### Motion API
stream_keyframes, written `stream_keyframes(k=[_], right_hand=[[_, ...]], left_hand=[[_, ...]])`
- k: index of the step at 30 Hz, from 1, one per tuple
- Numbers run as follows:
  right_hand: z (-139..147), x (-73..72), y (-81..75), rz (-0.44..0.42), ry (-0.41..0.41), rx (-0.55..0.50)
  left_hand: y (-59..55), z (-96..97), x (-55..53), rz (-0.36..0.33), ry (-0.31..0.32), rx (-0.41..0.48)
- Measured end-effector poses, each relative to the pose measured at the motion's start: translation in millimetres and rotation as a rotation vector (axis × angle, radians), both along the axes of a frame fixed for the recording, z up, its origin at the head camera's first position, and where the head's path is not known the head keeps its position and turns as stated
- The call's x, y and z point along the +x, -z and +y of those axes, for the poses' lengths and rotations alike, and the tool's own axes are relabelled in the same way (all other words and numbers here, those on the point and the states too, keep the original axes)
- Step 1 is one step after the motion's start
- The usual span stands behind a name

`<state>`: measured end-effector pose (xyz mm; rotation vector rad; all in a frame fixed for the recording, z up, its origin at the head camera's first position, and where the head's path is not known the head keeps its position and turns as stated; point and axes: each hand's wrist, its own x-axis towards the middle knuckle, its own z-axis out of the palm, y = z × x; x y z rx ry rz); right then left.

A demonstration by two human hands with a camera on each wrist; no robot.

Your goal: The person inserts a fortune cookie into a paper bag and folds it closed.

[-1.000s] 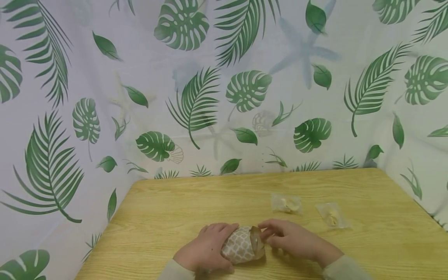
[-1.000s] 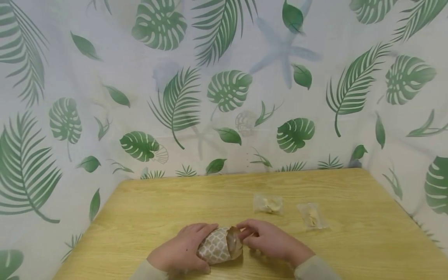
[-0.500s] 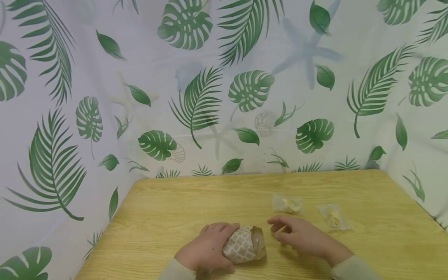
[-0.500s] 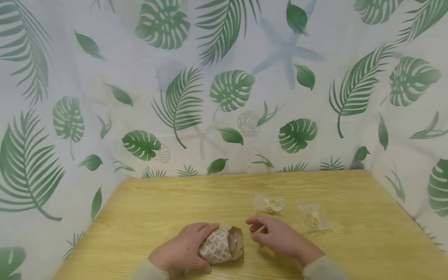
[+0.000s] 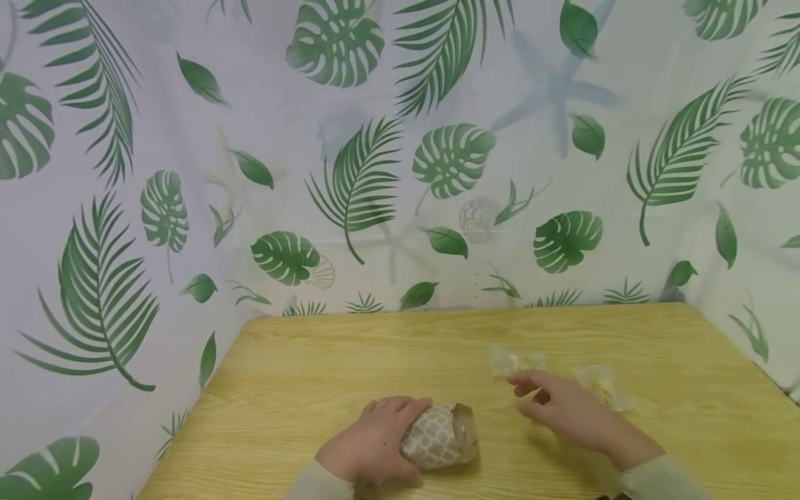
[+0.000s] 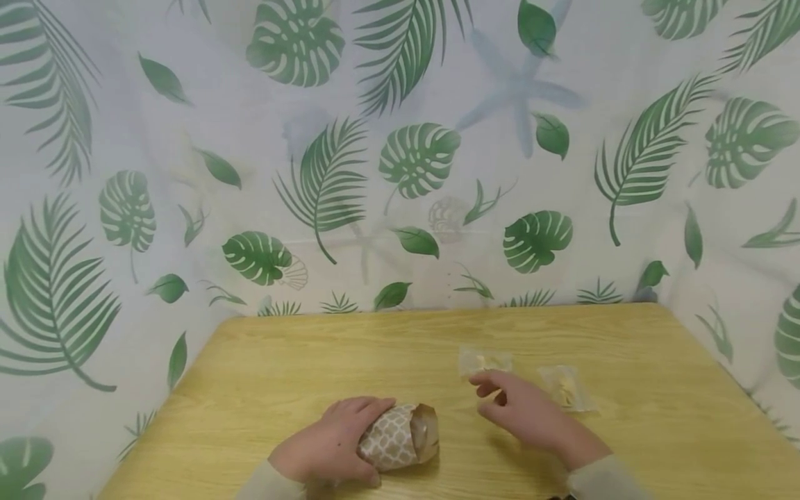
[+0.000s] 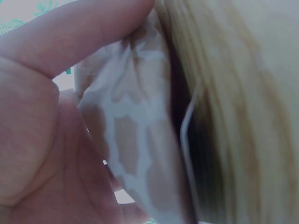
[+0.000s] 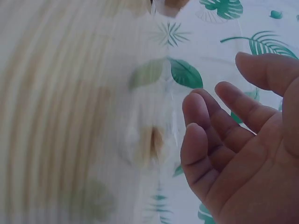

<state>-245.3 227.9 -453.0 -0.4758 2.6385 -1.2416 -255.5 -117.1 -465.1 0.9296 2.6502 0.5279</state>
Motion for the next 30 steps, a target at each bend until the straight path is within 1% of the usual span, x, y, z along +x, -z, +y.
stream_keyframes(k=[7, 14, 18, 26, 30], right_hand=[[27, 0.7, -6.1, 0.077, 0.091, 0.08], [50, 2.4, -9.0, 0.211, 0.19, 0.161], [60, 5.2, -9.2, 0.271, 0.22, 0.186], [70, 1.9, -7.4, 0.333, 0.254, 0.25], [77, -2.1, -6.6, 0.323, 0.265, 0.274]], left_hand=[[-0.9, 0.9, 0.6, 0.001, 0.004, 0.01], [0.5, 0.1, -0.3, 0.007, 0.004, 0.01], [0.1, 0.4, 0.2, 0.001, 0.0, 0.006], [0.0, -0.7, 0.3, -0.002, -0.005, -0.003], [-0.2, -1.4, -0.7, -0.002, -0.003, -0.002]])
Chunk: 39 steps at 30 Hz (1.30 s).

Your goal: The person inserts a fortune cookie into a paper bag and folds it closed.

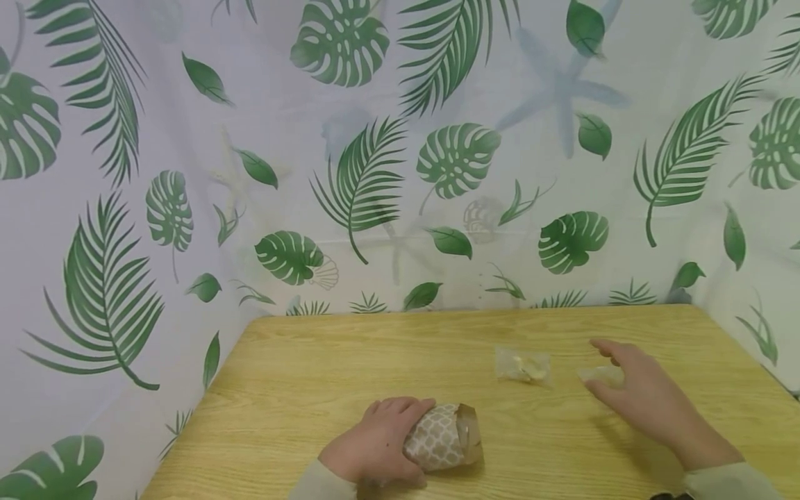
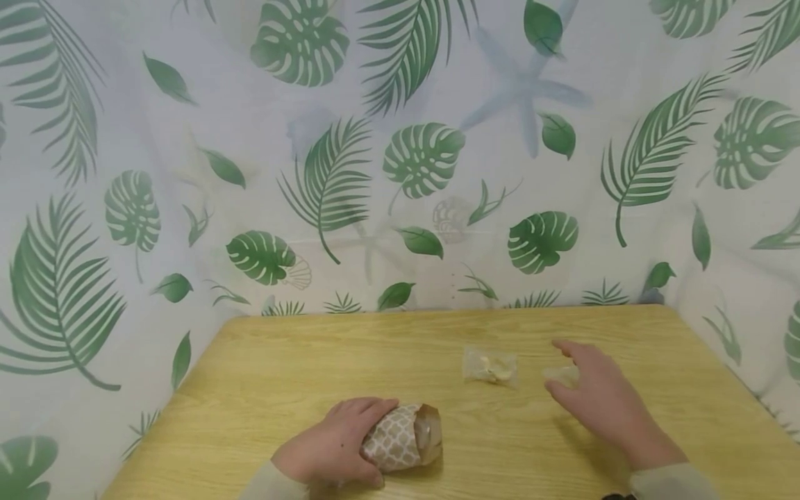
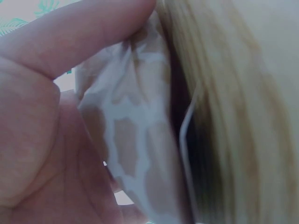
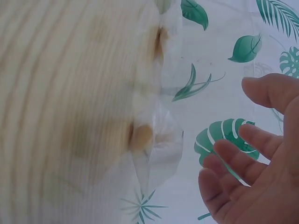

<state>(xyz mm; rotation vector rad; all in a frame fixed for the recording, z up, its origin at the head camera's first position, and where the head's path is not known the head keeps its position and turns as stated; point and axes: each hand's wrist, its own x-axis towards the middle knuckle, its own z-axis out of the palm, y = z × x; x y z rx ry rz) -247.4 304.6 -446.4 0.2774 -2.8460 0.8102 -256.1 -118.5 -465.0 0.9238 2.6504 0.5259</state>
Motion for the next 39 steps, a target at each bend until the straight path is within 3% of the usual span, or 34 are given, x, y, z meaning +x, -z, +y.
stream_keyframes(k=[13, 24, 33, 39], right_hand=[[21, -4.0, 10.1, -0.043, 0.064, 0.054], [31, -9.3, 17.5, -0.199, 0.086, 0.093], [32, -11.3, 22.4, -0.26, 0.096, 0.111], [33, -12.5, 25.8, -0.203, 0.058, 0.122]], left_hand=[[-2.0, 0.0, -0.2, 0.019, 0.007, -0.014], [-5.5, -1.8, 3.0, 0.019, 0.008, -0.017], [-3.7, 0.4, 2.0, -0.007, -0.012, -0.011], [-3.6, 0.4, 1.7, 0.012, -0.003, -0.019]])
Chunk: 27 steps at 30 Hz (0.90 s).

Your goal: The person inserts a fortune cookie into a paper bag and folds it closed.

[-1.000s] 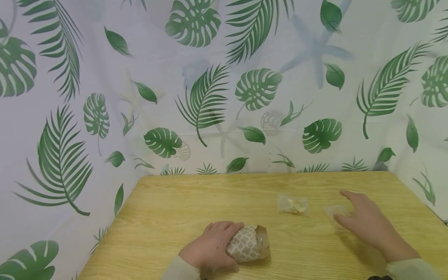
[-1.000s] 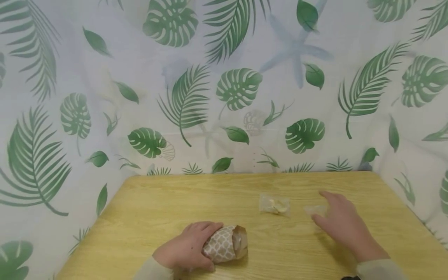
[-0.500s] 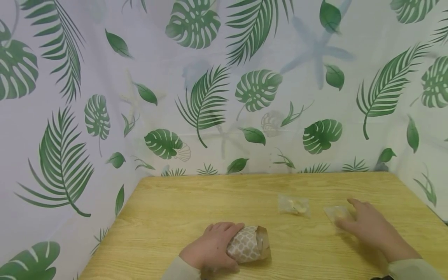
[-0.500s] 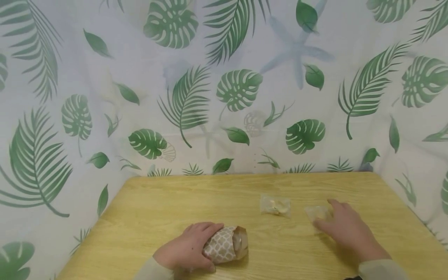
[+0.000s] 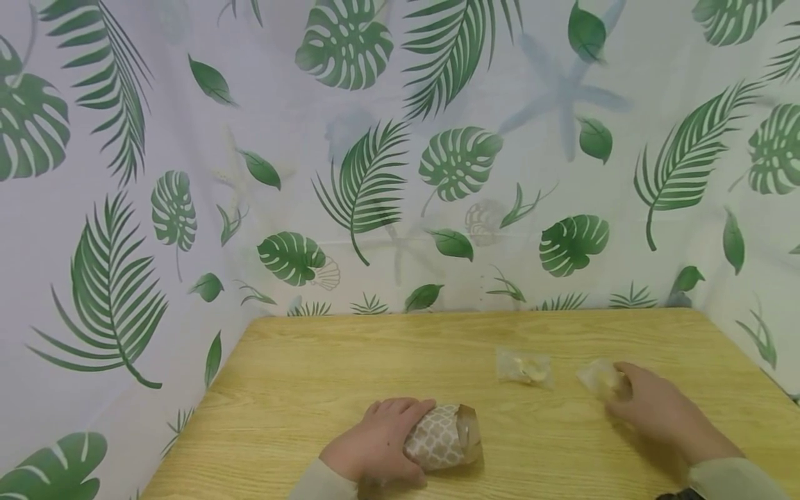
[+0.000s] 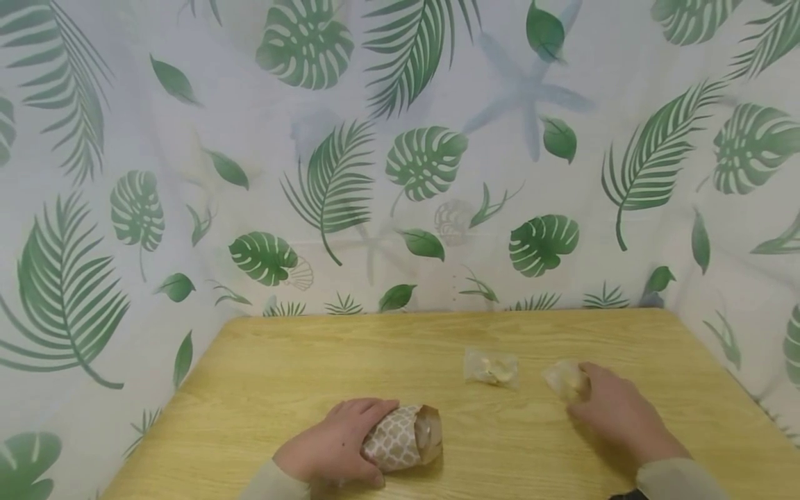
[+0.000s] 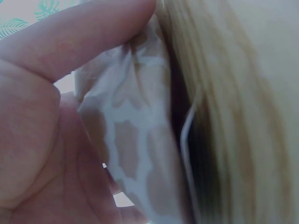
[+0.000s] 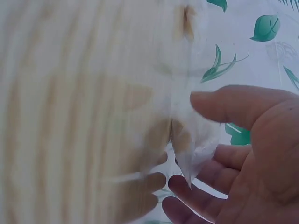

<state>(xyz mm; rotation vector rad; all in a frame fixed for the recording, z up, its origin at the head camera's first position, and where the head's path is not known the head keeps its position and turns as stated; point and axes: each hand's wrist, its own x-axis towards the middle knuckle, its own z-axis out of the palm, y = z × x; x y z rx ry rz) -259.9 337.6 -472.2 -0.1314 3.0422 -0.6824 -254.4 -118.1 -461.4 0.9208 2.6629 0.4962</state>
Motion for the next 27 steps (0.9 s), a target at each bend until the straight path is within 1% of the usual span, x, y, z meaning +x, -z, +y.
stream_keyframes(k=[5, 11, 15, 20, 22, 27], right_hand=[[3, -0.6, 3.8, 0.06, -0.024, 0.011], [13, -5.1, 11.9, 0.081, -0.03, -0.001], [17, -5.2, 10.6, 0.089, -0.032, -0.014], [19, -5.2, 8.2, 0.072, -0.056, -0.029], [19, -4.8, 8.1, 0.074, -0.061, -0.03], [13, -0.7, 7.2, 0.111, -0.069, -0.059]], left_hand=[[0.2, -1.3, 1.0, 0.006, 0.007, -0.001], [2.1, -0.5, -0.6, -0.009, -0.001, 0.007], [2.4, -0.7, -0.9, 0.009, 0.005, 0.002], [2.2, -1.8, -0.8, 0.029, 0.018, 0.001], [2.6, -2.0, -1.0, 0.028, 0.02, 0.003], [2.7, -1.2, -1.5, 0.011, 0.01, 0.002]])
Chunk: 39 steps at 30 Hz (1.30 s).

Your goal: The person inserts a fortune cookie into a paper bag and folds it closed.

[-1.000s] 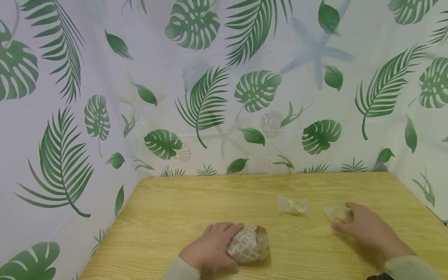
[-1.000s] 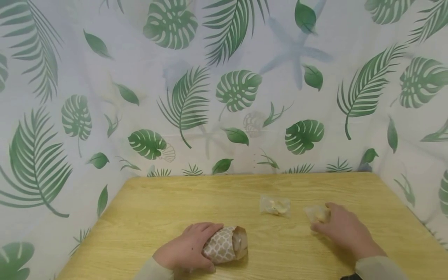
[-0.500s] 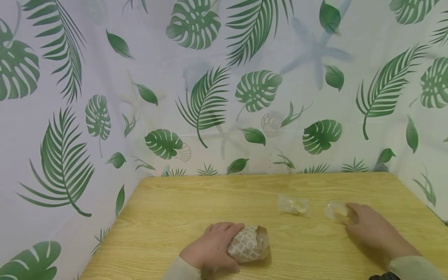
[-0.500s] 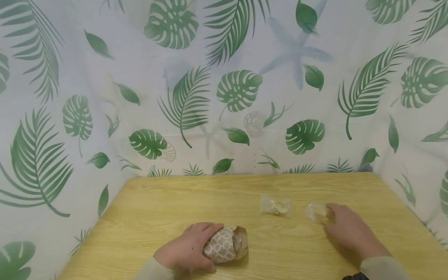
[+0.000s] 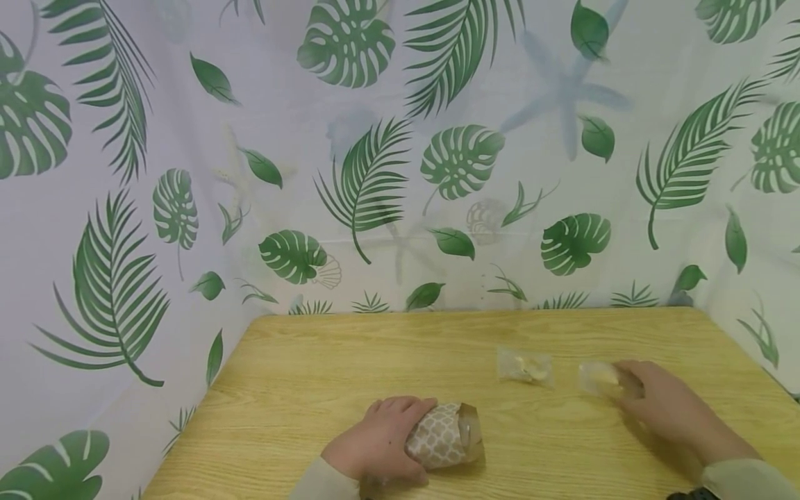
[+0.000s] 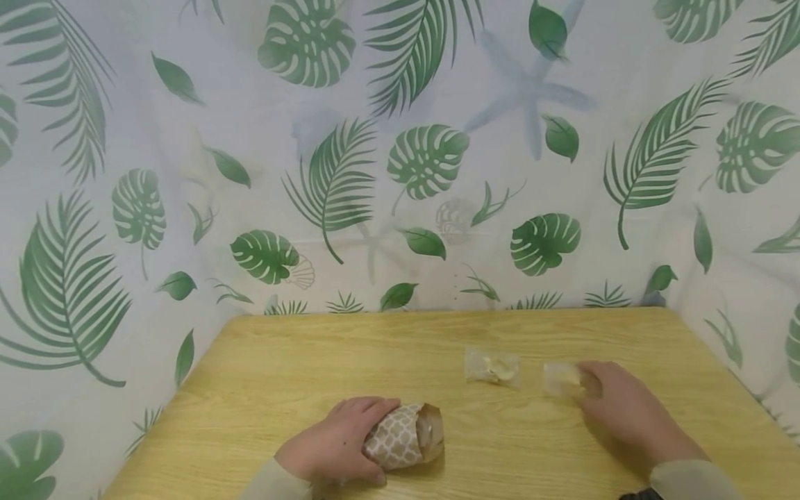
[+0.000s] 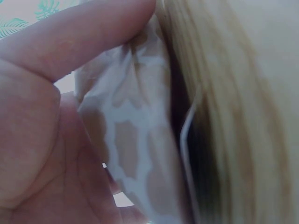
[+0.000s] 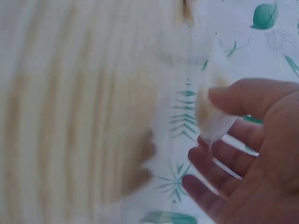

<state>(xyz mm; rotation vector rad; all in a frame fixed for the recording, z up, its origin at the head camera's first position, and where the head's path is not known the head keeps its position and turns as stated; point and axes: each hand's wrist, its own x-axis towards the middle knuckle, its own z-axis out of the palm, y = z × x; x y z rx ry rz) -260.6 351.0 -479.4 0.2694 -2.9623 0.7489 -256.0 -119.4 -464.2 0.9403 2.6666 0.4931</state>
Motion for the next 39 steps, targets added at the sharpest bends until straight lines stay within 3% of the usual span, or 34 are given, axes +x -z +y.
stream_keyframes(k=[7, 17, 31, 39], right_hand=[[-18, 7.8, -8.0, 0.066, -0.046, -0.052], [-45, 17.5, -18.2, 0.094, -0.121, -0.022], [-92, 30.5, -26.3, 0.043, -0.249, -0.039], [-112, 33.1, -22.7, 0.01, -0.309, -0.033]], left_hand=[[-1.4, 0.2, 0.8, -0.002, 0.003, 0.002], [-0.4, 1.7, 1.0, -0.011, -0.001, 0.0], [-1.8, 2.1, 2.3, -0.003, -0.007, 0.007], [-2.5, 1.9, 2.0, -0.001, -0.003, 0.007]])
